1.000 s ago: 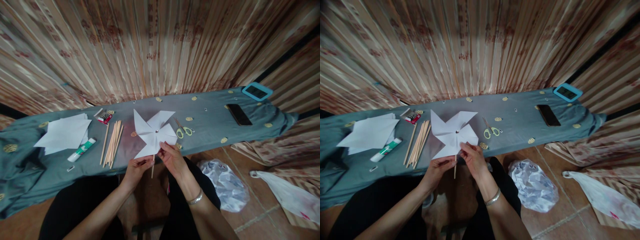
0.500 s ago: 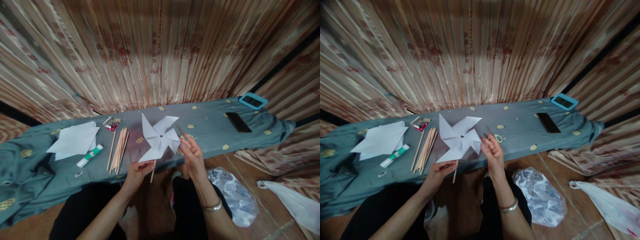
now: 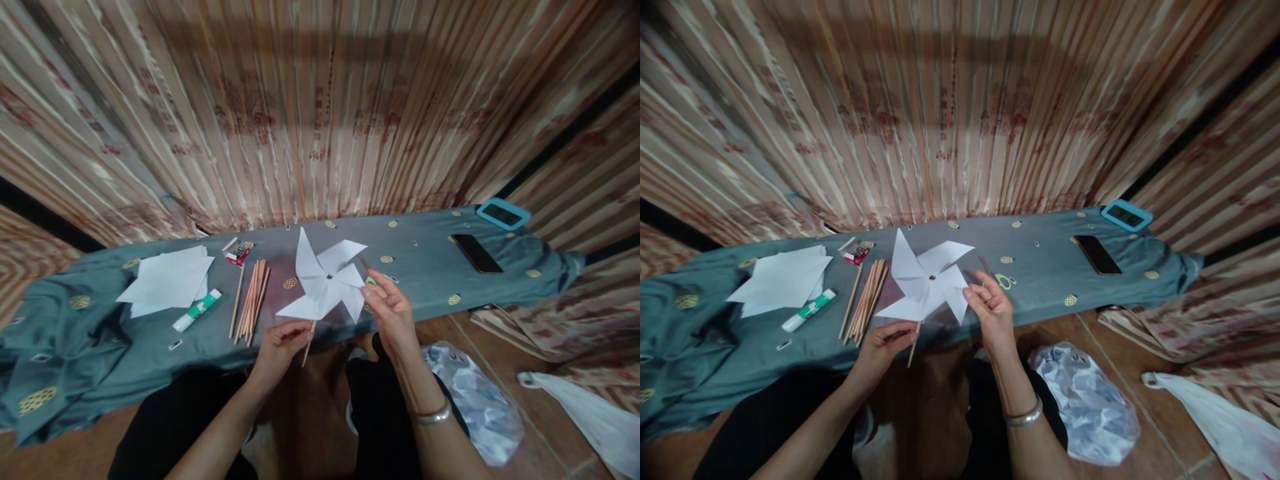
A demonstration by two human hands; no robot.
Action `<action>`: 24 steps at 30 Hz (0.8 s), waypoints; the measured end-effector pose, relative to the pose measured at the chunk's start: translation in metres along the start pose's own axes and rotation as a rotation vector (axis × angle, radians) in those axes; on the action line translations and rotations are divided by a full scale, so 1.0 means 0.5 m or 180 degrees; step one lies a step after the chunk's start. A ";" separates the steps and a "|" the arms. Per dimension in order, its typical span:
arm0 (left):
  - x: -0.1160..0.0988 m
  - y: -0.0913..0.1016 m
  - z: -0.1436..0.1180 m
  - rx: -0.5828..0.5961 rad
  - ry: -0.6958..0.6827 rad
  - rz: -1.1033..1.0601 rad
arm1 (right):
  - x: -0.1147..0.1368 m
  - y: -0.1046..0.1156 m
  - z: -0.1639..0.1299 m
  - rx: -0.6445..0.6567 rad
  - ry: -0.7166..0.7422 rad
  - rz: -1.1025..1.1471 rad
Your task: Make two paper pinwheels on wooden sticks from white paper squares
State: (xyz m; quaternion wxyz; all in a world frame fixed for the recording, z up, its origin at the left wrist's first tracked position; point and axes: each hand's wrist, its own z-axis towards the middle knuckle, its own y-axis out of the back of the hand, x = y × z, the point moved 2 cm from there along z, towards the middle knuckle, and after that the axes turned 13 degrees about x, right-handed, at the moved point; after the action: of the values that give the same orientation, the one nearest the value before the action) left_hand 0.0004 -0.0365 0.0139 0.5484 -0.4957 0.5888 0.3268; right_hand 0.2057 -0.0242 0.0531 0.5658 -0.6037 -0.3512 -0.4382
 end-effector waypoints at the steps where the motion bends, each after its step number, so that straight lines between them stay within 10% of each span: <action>1: 0.000 0.002 -0.001 -0.0027 -0.0014 -0.0021 | 0.000 -0.004 -0.001 0.0010 -0.0015 0.0017; 24: -0.016 0.030 -0.014 -0.0422 -0.0196 -0.0513 | -0.022 -0.114 -0.023 0.0407 -0.0370 0.0333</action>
State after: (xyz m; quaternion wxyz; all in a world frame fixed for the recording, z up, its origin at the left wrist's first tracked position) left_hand -0.0167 -0.0368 0.0204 0.5568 -0.5663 0.5070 0.3350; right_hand 0.1477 -0.0283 0.0639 0.6040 -0.6083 -0.3787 -0.3489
